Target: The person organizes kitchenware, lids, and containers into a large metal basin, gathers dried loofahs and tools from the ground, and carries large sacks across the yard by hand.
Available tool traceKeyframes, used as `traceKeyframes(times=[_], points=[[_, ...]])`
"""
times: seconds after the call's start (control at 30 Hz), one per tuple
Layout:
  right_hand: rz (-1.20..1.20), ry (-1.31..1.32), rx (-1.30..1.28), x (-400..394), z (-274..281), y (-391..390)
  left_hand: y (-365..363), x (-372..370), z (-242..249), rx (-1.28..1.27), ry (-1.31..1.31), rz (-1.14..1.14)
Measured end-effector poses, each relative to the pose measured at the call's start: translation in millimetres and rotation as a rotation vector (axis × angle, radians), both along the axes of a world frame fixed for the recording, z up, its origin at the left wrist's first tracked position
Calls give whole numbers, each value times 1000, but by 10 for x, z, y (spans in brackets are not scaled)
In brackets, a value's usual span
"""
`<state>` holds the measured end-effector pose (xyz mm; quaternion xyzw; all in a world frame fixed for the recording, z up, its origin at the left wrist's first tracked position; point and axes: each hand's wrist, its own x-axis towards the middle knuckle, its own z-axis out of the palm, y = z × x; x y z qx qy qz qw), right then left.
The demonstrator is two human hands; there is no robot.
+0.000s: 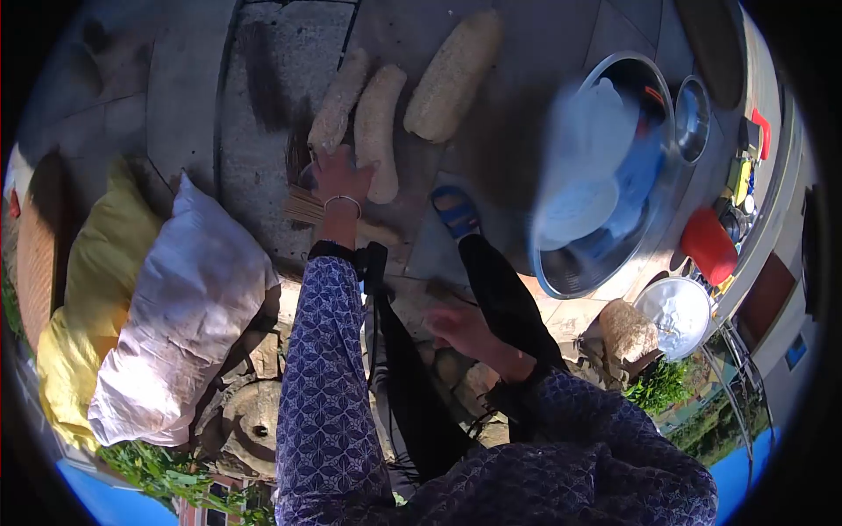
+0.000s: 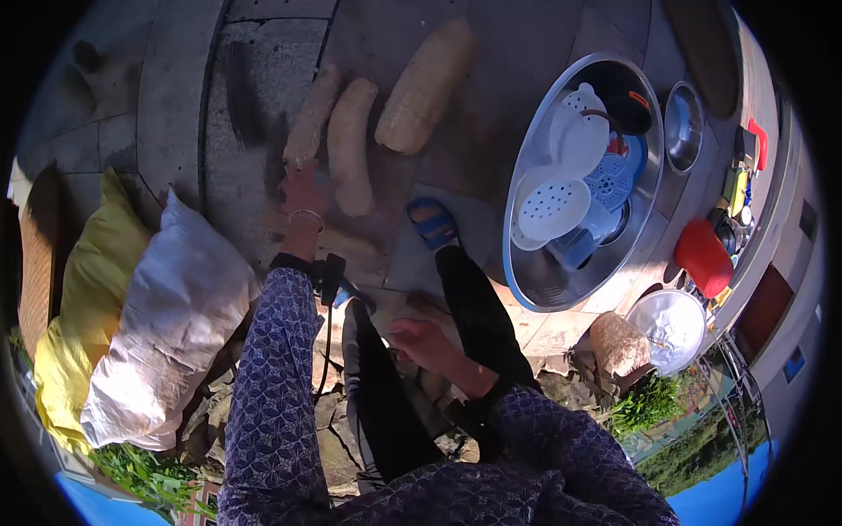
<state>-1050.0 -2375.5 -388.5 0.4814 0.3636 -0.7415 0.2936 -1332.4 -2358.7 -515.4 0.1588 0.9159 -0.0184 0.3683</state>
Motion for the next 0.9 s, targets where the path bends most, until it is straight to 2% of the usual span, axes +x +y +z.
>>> traceKeyframes(times=[0.03,0.1,0.2,0.23,0.33,0.43,0.47,0.53,0.57,0.6,0.63,0.7,0.73,0.77,0.83,0.9], points=[[-13,-18,-3,-69,31,41,90,9,-203,-3,-18,-13],[-192,38,-95,-164,106,122,272,-1,-579,-83,124,-56],[-299,6,-170,-125,122,108,475,-39,-922,-101,156,-10],[-252,-17,-116,-120,124,86,507,-77,-1015,-96,145,-31],[-343,-22,-149,-146,128,88,561,-194,-1076,-127,108,-12],[-376,-55,-158,-270,200,186,514,-353,-828,-126,56,-140],[-373,9,-171,-315,188,188,462,-351,-760,-129,75,-202],[-393,22,-148,-303,172,120,330,-339,-685,-98,-14,-195],[-409,40,-158,-321,188,116,136,-385,-994,-37,-218,-146],[-422,59,-162,-345,186,138,-41,-301,-1183,115,-298,-22],[-402,116,-183,-363,172,152,59,-217,-790,88,-243,-22],[-460,-14,-193,-409,175,131,-119,2,-855,171,-58,-16],[-444,22,-222,-457,186,121,-263,-5,-891,240,51,-28],[-437,36,-195,-500,195,126,-319,-146,-681,231,86,-30],[-442,59,-148,-560,203,93,-269,-427,-186,277,274,-223],[-452,68,-155,-675,148,85,-290,-886,226,277,268,-183]])
